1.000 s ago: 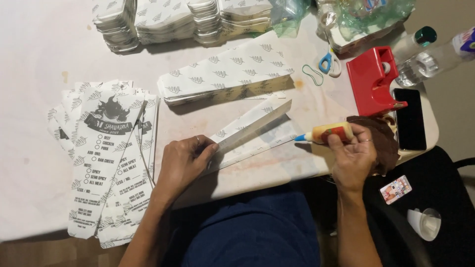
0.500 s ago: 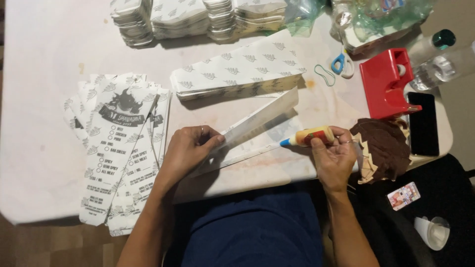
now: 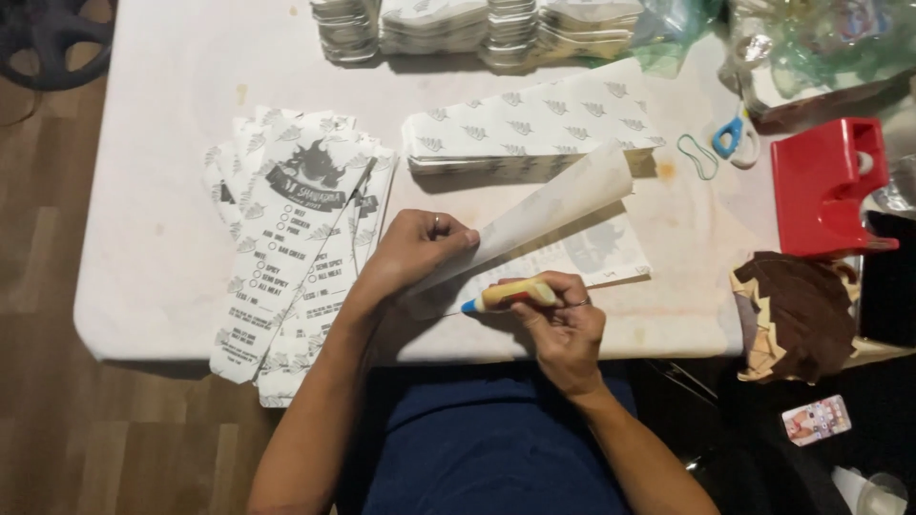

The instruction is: Folding and gluing paper sandwich wraps to create sleeves

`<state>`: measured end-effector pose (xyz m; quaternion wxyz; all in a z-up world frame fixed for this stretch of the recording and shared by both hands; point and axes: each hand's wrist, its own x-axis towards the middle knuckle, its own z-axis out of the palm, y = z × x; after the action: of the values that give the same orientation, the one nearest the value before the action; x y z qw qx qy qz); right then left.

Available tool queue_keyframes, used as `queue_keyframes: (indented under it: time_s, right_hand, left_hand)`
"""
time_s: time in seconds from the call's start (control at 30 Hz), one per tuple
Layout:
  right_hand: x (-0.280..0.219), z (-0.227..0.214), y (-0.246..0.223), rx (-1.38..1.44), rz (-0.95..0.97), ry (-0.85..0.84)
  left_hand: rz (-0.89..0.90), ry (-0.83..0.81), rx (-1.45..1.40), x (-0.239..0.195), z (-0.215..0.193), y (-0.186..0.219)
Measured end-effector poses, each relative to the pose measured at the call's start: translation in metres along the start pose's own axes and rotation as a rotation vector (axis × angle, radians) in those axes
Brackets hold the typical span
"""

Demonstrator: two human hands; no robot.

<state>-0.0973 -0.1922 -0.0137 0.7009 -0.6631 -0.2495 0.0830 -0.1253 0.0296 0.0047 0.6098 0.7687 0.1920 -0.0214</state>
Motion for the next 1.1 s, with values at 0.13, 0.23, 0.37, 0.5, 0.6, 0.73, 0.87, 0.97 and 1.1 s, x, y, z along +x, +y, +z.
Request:
queue_keyframes:
  time_s: [0.13, 0.23, 0.37, 0.5, 0.6, 0.73, 0.87, 0.97, 1.1]
  right_hand:
    - [-0.003, 0.021, 0.002, -0.017, -0.048, -0.053]
    - [-0.007, 0.038, 0.002, 0.023, -0.031, -0.091]
    - [-0.007, 0.009, 0.026, 0.115, 0.011, -0.121]
    - [0.012, -0.078, 0.017, 0.043, 0.087, 0.268]
    - [0.037, -0.133, -0.013, -0.203, 0.087, 0.396]
    - [0.053, -0.186, -0.01, -0.714, 0.228, 0.326]
    - [0.046, -0.184, -0.011, -1.275, -0.17, 0.144]
    - [0.046, -0.169, -0.013, -1.099, -0.612, -0.081]
    - [0.048, -0.152, -0.013, -0.832, -0.711, -0.466]
  left_hand:
    - [0.002, 0.001, -0.061, 0.002, 0.0, -0.003]
    - [-0.011, -0.012, -0.082, 0.002, 0.0, -0.002]
    - [-0.007, -0.013, -0.009, -0.008, 0.004, -0.001]
    - [0.212, 0.012, 0.246, -0.033, 0.023, -0.003]
    - [0.512, 0.065, 0.429, -0.044, 0.044, -0.015]
    - [0.869, 0.319, 0.621, -0.055, 0.065, -0.007]
    - [0.895, 0.361, 0.589, -0.064, 0.066, -0.005]
    - [0.876, 0.464, 0.7, -0.073, 0.065, -0.008]
    - [0.794, 0.468, 0.831, -0.083, 0.064, -0.025]
